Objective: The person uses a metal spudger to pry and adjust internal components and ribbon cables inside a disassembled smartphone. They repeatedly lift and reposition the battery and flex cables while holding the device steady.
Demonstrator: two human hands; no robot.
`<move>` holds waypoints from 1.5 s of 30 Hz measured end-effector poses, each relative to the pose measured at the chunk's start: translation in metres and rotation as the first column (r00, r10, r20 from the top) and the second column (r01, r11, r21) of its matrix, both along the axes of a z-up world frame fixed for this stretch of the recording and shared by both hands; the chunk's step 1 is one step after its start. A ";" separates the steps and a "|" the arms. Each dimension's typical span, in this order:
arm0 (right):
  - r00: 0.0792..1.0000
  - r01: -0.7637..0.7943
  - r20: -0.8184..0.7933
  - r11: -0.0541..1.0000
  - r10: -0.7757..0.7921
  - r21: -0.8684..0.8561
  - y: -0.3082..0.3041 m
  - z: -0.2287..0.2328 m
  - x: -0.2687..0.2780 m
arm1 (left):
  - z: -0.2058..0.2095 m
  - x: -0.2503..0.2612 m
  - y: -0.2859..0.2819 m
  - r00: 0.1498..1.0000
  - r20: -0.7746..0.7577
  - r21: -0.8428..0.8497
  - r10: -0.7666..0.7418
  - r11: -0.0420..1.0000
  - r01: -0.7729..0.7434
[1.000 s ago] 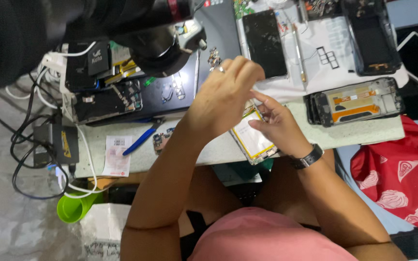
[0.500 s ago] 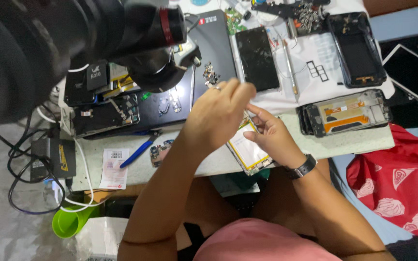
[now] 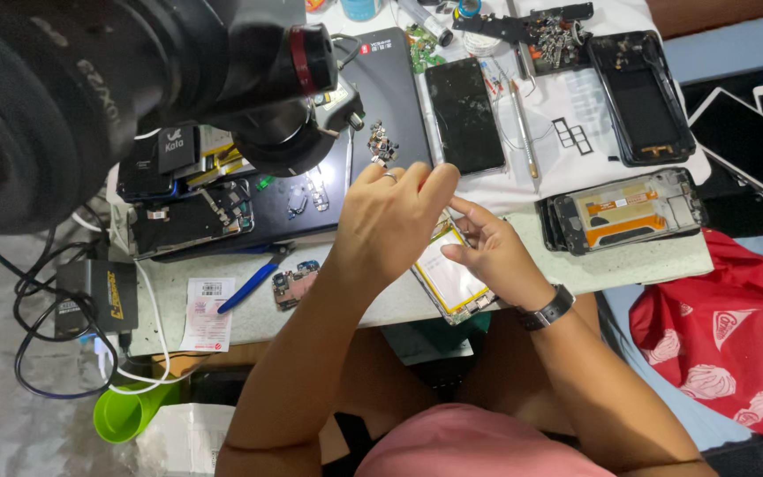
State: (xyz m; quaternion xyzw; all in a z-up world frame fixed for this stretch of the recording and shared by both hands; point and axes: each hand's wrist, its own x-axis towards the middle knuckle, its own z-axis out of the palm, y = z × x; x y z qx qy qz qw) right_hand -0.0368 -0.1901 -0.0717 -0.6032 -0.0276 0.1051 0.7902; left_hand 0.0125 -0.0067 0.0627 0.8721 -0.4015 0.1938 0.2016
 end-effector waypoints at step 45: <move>1.000 -0.006 -0.022 1.000 0.006 -0.001 0.004 0.013 -0.003 | -0.040 -0.007 0.020 0.931 -0.324 -0.492 0.169 0.810 -0.319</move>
